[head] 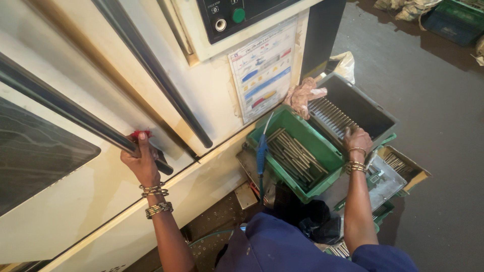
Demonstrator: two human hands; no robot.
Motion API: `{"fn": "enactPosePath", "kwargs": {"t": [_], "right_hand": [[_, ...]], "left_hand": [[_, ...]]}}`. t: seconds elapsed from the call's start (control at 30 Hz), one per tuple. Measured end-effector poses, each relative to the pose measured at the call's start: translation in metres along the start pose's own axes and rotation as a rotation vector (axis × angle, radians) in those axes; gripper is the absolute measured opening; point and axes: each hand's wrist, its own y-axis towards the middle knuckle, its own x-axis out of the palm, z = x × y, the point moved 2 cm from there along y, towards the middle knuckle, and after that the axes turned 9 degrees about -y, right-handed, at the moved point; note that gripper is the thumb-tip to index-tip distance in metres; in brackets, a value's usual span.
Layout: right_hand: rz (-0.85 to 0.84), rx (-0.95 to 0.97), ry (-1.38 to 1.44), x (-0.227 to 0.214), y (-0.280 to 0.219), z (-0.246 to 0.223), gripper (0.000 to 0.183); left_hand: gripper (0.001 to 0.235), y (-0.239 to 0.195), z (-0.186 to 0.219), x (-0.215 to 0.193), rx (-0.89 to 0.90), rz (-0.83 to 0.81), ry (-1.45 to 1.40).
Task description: The person cleans a cylindrical metal part using a red cloth and a blue air nozzle, then places it into a green bin. They repeat this process with several other parts, occasionally opening the machine door to retrieve more items.
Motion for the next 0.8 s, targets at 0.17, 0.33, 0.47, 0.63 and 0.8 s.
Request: {"fn": "enactPosePath", "kwargs": {"t": [0.17,0.33,0.47,0.63,0.8], "right_hand": [[-0.009,-0.002,-0.007,0.0000,0.0001,0.0008,0.035],[-0.016,0.009,-0.002,-0.0024,-0.0009,-0.0007,0.034],[-0.024,0.021,0.006,-0.0036,-0.0016,-0.0007,0.034],[-0.003,-0.002,0.016,-0.0017,-0.0007,-0.0005,0.033],[-0.012,0.000,0.023,0.0003,-0.0003,0.0011,0.034]], "left_hand": [[0.022,0.0001,-0.0021,-0.0011,-0.008,0.006,-0.018],[0.023,-0.0008,-0.0022,-0.0020,0.004,-0.004,-0.010],[0.023,-0.0010,-0.0020,-0.0011,-0.004,-0.001,-0.018],[0.024,-0.0008,-0.0008,-0.0008,-0.003,-0.011,-0.016],[0.022,-0.0003,-0.0011,-0.0006,0.013,-0.009,-0.025]]}}
